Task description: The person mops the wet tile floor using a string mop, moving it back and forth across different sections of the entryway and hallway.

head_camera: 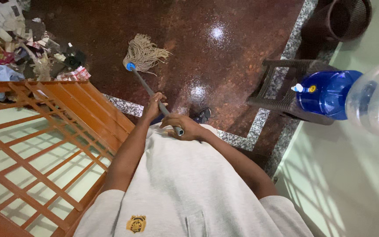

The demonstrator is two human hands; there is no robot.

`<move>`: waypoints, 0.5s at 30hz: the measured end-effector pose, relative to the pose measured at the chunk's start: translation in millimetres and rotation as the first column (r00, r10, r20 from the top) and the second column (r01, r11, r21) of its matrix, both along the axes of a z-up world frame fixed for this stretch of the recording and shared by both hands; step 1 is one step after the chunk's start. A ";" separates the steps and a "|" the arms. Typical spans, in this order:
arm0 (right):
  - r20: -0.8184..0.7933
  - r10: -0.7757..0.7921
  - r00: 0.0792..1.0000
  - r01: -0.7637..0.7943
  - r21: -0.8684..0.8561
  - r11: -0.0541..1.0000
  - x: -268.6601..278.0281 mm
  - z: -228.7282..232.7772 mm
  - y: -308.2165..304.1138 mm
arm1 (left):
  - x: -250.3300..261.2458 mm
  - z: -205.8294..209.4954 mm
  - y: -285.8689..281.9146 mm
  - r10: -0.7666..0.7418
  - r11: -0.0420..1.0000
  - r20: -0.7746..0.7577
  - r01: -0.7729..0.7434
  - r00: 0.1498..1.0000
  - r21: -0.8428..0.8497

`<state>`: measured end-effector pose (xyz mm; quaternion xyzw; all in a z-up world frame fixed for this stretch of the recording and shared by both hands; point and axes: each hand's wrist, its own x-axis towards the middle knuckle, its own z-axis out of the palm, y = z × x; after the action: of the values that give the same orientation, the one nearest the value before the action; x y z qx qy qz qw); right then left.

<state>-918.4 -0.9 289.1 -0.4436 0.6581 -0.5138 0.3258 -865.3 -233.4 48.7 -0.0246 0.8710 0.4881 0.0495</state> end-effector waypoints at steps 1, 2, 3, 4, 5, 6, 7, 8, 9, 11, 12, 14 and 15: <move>0.021 0.007 1.000 -0.007 0.011 1.000 -0.6 0.7 -2.1 | -0.8 -1.0 1.0 0.005 1.000 -0.001 -0.005 1.000 -0.002; 0.041 0.011 0.999 -0.012 0.023 1.000 -0.7 1.6 -3.3 | -3.5 -2.8 4.6 0.206 0.866 0.279 -0.308 0.938 0.394; 0.040 0.014 0.999 -0.015 0.023 1.000 -0.2 2.6 -4.2 | -4.4 -3.7 6.1 0.242 0.507 0.586 -0.616 0.774 0.603; 0.033 0.012 0.999 -0.012 0.009 1.000 -0.2 3.3 -4.7 | -3.1 -3.2 3.5 0.240 0.507 0.584 -0.613 0.775 0.606; 0.027 0.010 1.000 -0.010 -0.004 1.000 -0.3 3.6 -4.8 | 0.5 -1.7 -0.7 0.215 0.871 0.256 -0.304 0.942 0.386; 0.026 0.006 1.000 -0.006 -0.002 1.000 0.9 3.7 -3.9 | 3.1 -0.8 -2.2 0.009 1.000 -0.043 -0.010 0.999 -0.028; 0.032 -0.010 0.999 0.011 -0.025 1.000 2.1 3.4 -2.7 | -0.1 -2.3 2.6 0.006 1.000 -0.045 -0.007 0.999 -0.026; 0.041 -0.027 0.999 0.029 -0.048 0.998 5.1 2.9 -1.7 | -3.3 -4.1 10.3 0.243 0.801 0.253 -0.340 0.937 0.493; 0.043 -0.031 0.999 0.033 -0.046 0.998 7.2 1.9 -0.6 | -3.8 -4.5 14.8 0.250 0.272 0.599 -0.649 0.760 0.710; 0.029 -0.032 0.999 0.032 0.011 0.999 9.0 -0.9 5.1 | 1.2 0.2 12.6 0.244 0.813 0.314 -0.370 0.917 0.449; 0.029 -0.043 0.999 0.043 0.016 0.999 10.7 -1.8 9.3 | 3.3 3.5 11.8 0.039 0.996 0.065 -0.033 0.997 -0.086; 0.117 -0.066 0.991 0.054 0.101 0.993 11.8 -4.3 17.8 | 5.1 9.8 16.3 0.010 0.987 0.043 -0.003 0.999 -0.160; 0.111 -0.081 0.991 0.070 0.103 0.992 11.8 -5.6 23.6 | 1.3 11.1 19.4 -0.009 0.971 0.021 0.014 1.000 -0.238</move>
<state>-906.7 22.7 283.5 -0.3714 0.6792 -0.5172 0.3651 -864.1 -214.0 59.8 -0.0304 0.9229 0.3794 0.0577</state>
